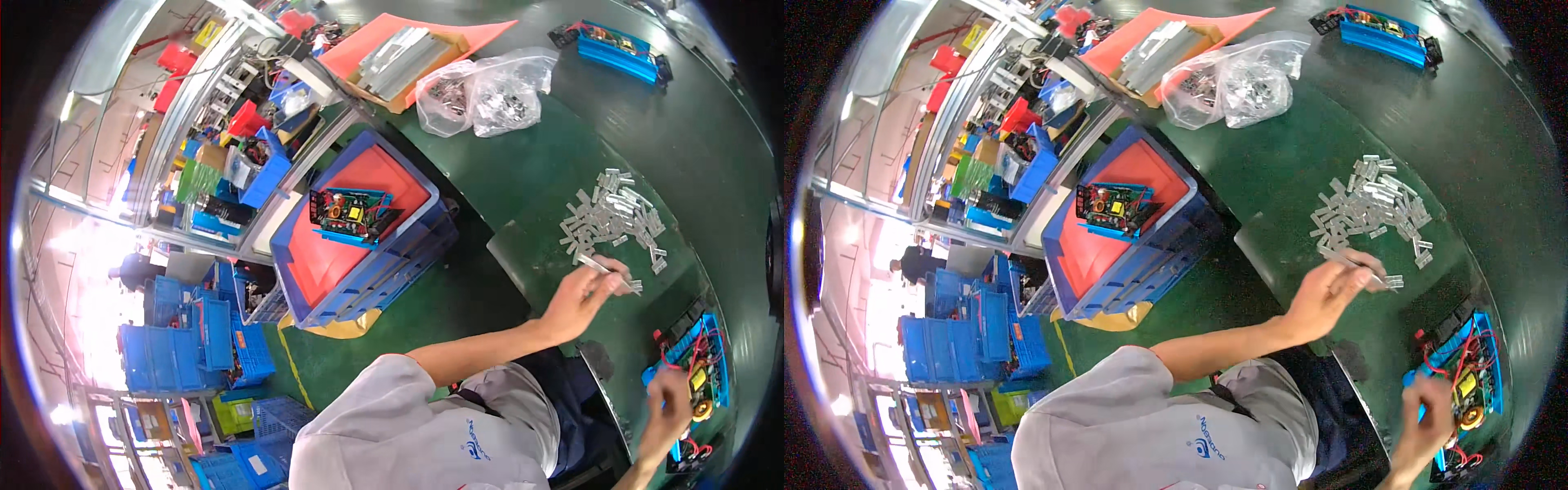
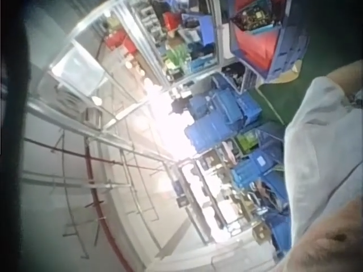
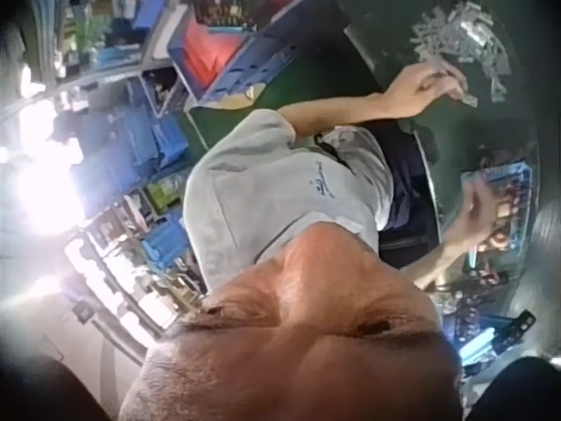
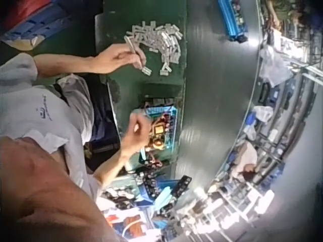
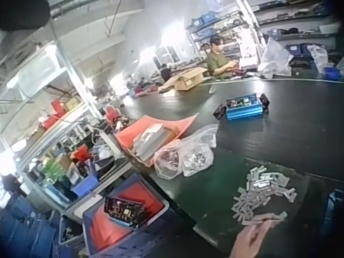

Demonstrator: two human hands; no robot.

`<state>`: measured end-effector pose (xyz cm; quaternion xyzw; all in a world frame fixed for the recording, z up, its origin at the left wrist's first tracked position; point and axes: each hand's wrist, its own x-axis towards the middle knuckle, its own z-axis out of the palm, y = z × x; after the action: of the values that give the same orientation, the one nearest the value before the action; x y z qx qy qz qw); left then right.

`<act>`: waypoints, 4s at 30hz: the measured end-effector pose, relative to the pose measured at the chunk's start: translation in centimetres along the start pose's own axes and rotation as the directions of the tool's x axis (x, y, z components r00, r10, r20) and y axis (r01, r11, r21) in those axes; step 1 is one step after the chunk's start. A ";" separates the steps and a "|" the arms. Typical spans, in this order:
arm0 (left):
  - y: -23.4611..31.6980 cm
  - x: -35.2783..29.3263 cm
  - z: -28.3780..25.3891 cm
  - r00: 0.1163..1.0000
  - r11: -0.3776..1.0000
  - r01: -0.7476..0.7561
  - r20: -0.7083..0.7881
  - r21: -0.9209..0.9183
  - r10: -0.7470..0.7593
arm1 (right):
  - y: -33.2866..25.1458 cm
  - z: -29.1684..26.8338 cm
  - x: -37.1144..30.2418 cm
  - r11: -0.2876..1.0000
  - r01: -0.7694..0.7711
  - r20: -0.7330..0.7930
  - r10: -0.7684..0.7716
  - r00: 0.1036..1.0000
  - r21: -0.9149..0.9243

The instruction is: Assembling electronic components into a blue metal housing using an electric screwdriver.

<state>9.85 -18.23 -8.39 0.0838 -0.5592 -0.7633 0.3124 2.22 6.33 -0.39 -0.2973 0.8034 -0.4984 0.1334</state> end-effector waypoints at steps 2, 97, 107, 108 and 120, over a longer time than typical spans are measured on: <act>1.5 -0.4 1.8 0.996 0.996 0.077 0.051 -0.037 -0.075 | 5.4 -1.5 -4.7 1.000 -0.016 -0.041 0.017 0.999 0.016; 0.4 -0.5 16.1 0.593 0.733 -0.586 0.799 0.345 0.098 | 10.3 -13.1 -15.1 0.610 -0.718 -0.895 0.029 0.444 -0.337; -1.5 -0.6 16.7 0.500 0.662 -0.706 0.839 0.253 0.213 | 4.5 -4.1 -24.7 0.689 -0.653 -0.777 0.582 0.239 0.315; -1.7 -0.5 16.4 0.502 0.653 -0.715 0.834 0.250 0.229 | 4.2 -2.8 -25.5 0.673 -0.595 -0.705 0.669 0.236 0.439; -2.1 -1.5 16.4 0.610 0.617 -0.668 0.781 0.416 0.134 | 2.6 5.0 -22.1 0.625 -0.420 -0.239 0.702 0.671 0.658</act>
<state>2.43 -3.83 -4.68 -0.2350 -0.8714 -0.3777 0.2069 21.23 17.06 -6.80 0.1624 0.6821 -0.6935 0.1655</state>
